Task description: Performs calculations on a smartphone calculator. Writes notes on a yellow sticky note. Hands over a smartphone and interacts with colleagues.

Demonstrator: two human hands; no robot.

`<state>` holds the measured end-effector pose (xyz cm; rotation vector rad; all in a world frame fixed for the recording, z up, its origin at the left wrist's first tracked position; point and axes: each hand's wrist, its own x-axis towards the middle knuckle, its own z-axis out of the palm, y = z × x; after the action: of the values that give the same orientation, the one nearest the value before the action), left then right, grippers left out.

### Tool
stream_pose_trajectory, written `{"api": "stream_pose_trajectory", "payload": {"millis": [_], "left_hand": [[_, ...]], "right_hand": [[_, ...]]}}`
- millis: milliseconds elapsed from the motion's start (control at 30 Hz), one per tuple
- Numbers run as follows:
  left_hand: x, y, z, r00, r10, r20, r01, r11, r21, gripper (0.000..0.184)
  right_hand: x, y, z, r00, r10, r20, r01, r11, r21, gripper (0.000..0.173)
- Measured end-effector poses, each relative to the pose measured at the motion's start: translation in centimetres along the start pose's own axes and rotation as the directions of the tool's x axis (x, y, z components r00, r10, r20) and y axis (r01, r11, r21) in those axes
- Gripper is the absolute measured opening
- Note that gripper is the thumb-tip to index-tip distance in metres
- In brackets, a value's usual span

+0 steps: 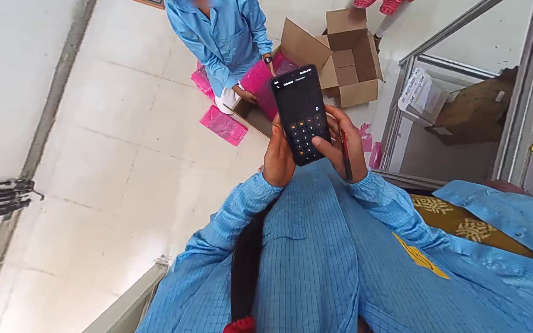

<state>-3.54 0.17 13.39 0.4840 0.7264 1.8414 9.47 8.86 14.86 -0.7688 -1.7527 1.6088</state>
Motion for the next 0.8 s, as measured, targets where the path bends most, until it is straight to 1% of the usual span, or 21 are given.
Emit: {"api": "stream_pose_trajectory", "payload": {"millis": [100, 200, 333, 400, 500, 667, 733, 800], "left_hand": [[-0.1, -0.5, 0.3, 0.999, -0.032, 0.013, 0.032, 0.999, -0.002, 0.059], [0.0, -0.9, 0.4, 0.998, -0.055, 0.019, 0.055, 0.999, 0.002, 0.059], [-0.1, -1.2, 0.6, 0.998, -0.057, 0.026, 0.056, 0.998, 0.039, 0.062], [-0.1, -1.2, 0.6, 0.998, -0.059, 0.023, 0.057, 0.996, 0.067, 0.065], [-0.2, -1.2, 0.7, 0.998, -0.055, 0.029, 0.053, 0.996, 0.066, 0.063], [-0.2, -1.4, 0.6, 0.996, -0.048, 0.070, 0.044, 0.997, 0.062, 0.064], [-0.2, -1.5, 0.6, 0.996, -0.056, 0.073, 0.052, 0.997, 0.059, 0.062], [-0.1, -1.4, 0.5, 0.993, -0.081, 0.086, 0.076, 0.996, 0.053, 0.062]], "right_hand": [[-0.9, 0.2, -0.2, 1.000, 0.010, -0.027, -0.012, 0.997, -0.073, 0.081], [-1.4, 0.5, -0.2, 0.998, 0.009, -0.058, -0.016, 0.992, -0.124, 0.087], [-1.7, 1.3, 0.0, 0.990, -0.096, -0.101, 0.070, 0.970, -0.234, 0.091], [-1.8, 1.2, 0.0, 0.990, -0.079, -0.116, 0.052, 0.974, -0.219, 0.088], [-1.8, 0.8, 0.0, 0.988, -0.036, -0.149, 0.017, 0.992, -0.128, 0.076], [-1.8, 0.8, 0.4, 0.976, -0.061, -0.208, 0.028, 0.987, -0.159, 0.069], [-1.8, 0.7, 0.1, 0.979, -0.032, -0.203, 0.011, 0.995, -0.103, 0.065], [-2.1, 1.0, -0.4, 0.984, -0.001, -0.180, 0.003, 1.000, 0.008, 0.058]]}}
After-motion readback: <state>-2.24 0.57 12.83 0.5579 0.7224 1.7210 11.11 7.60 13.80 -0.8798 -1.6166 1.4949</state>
